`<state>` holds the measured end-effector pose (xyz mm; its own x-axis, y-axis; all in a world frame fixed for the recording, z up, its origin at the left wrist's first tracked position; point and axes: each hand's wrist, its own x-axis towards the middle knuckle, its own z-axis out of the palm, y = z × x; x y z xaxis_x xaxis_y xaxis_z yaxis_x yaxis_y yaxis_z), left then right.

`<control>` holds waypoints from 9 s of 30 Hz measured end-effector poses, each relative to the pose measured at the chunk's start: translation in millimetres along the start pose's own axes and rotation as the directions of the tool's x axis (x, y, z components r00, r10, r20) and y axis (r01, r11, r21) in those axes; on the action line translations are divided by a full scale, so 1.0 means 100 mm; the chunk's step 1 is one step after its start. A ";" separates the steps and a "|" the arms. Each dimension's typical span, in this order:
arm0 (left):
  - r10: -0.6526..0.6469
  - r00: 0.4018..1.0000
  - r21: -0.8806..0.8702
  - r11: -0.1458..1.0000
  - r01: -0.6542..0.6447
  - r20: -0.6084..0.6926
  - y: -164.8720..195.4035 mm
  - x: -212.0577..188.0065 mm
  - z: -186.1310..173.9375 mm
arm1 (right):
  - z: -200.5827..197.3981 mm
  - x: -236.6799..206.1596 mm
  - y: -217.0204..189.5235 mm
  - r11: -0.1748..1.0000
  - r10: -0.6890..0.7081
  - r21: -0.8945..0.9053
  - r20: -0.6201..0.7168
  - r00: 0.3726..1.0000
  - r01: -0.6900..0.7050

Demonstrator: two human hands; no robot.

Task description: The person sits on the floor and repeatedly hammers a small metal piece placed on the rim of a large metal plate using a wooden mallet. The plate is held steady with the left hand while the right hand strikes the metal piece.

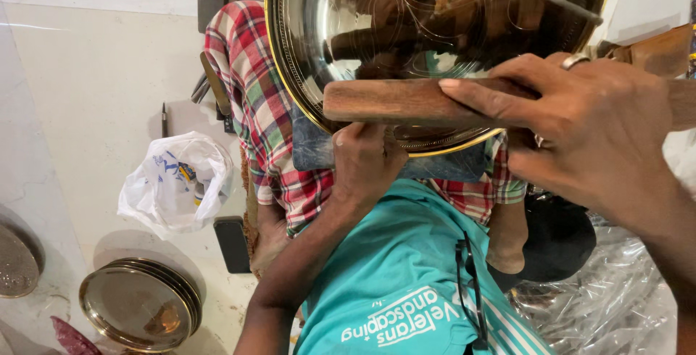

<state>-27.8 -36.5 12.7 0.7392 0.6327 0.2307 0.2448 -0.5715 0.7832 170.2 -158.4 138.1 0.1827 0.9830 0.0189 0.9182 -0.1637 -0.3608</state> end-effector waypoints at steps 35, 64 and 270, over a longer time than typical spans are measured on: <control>0.176 0.734 -0.067 0.982 -0.176 0.655 -0.13 0.61 -0.25 | 0.80 -1.00 -0.33 0.679 0.607 0.638 -0.210 0.767 -0.363; 0.640 0.182 -0.368 0.624 -0.689 0.746 -0.10 1.33 -0.03 | 1.81 -1.70 -0.68 0.712 0.697 0.441 -0.533 0.479 -0.546; -0.116 0.985 0.009 0.993 0.119 -0.129 0.10 0.03 0.01 | -0.19 0.08 -0.06 0.992 0.122 -0.036 0.177 0.977 -0.117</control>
<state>-22.7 -41.0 20.1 0.6184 0.7572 0.2106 0.3365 -0.4972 0.7997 173.2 -151.0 158.0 0.2283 0.9548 -0.1902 0.9023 -0.2809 -0.3271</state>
